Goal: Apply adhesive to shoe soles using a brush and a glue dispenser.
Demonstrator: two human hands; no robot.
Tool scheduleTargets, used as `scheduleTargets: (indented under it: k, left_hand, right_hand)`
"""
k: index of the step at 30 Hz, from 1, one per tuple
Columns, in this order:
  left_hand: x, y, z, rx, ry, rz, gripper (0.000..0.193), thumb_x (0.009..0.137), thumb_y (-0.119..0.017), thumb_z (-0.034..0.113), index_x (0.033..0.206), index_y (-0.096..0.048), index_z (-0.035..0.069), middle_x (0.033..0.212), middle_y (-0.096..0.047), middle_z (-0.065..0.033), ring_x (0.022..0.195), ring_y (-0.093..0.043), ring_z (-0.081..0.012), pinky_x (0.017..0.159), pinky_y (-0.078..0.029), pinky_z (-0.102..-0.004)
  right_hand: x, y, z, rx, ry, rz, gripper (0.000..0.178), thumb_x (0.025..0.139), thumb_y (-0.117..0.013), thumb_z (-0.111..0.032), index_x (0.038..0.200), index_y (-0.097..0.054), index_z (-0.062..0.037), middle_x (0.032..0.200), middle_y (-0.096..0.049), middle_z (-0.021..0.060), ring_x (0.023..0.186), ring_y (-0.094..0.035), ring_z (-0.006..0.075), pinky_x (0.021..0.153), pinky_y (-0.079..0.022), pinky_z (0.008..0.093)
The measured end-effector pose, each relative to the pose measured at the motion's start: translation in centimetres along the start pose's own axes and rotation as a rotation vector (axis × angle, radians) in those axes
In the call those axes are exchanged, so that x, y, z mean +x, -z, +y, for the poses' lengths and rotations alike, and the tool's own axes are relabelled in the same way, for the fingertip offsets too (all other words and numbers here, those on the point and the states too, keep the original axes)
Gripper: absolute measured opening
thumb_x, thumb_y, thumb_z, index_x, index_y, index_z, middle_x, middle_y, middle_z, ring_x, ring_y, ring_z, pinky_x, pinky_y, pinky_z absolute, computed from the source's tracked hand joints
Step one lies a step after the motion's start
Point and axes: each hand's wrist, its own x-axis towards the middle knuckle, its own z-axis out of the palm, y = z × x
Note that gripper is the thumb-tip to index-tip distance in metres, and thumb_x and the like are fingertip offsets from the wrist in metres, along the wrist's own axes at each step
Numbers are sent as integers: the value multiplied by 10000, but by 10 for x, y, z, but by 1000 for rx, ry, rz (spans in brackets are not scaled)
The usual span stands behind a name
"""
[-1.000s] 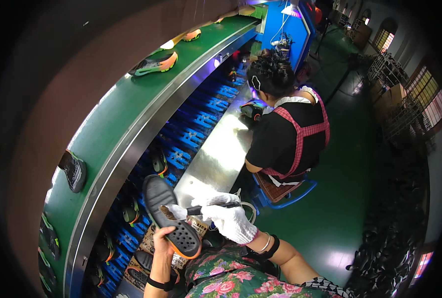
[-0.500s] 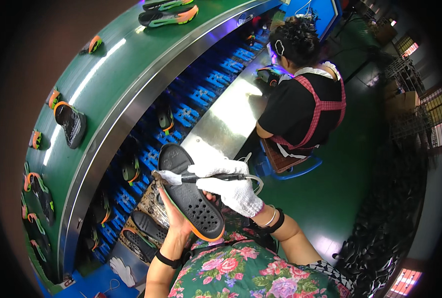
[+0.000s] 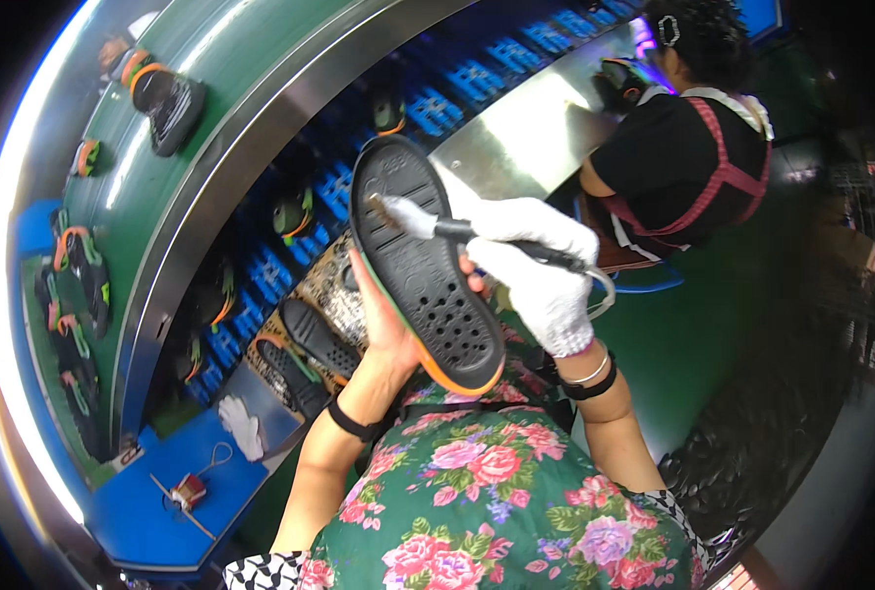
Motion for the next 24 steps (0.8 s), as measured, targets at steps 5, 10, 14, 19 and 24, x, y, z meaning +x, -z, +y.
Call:
scheduleTargets:
  k: [5, 10, 14, 19, 24]
  left_hand:
    - [-5, 4, 1, -3, -30, -49, 1182, 806, -215, 993, 1440, -494, 35, 1167, -667, -232, 1027, -690, -390, 945, -555, -524]
    - [-11, -2, -1, 38, -46, -73, 1210, 797, -189, 999, 1444, -494, 23, 1204, -655, -236, 1088, -681, -404, 981, -544, -534]
    - [-13, -9, 0, 47, -81, -251, 881, 970, -353, 802, 1429, -554, 76, 1305, -672, -130, 1137, -663, -309, 1038, -519, -466]
    - [-3, -3, 5, 106, -69, -445, 832, 987, -382, 773, 1472, -540, 116, 1399, -633, -74, 1234, -617, -271, 1089, -481, -420]
    - [-5, 10, -7, 476, -330, 371, 932, 953, -297, 844, 1534, -469, 136, 1510, -542, -66, 1344, -540, -281, 1161, -408, -448]
  right_hand:
    - [4, 1, 7, -94, 106, -54, 185, 874, -700, 120, 1052, -720, 77, 899, -738, 132, 725, -712, 149, 611, -577, 262]
    - [14, 1, 1, -282, 310, -85, 184, 872, -703, 107, 1052, -727, 77, 909, -742, 123, 736, -707, 141, 630, -566, 267]
    - [10, -14, -9, -350, 316, -32, 168, 861, -724, 71, 1027, -747, 60, 995, -767, 134, 832, -717, 156, 745, -575, 302]
    - [19, -9, 0, -576, 512, -63, 200, 848, -742, 47, 1047, -760, 35, 1030, -772, 129, 852, -726, 202, 762, -576, 325]
    - [18, -13, 5, -797, 788, -142, 276, 835, -747, -18, 1110, -760, -21, 1103, -762, 118, 972, -721, 281, 830, -566, 387]
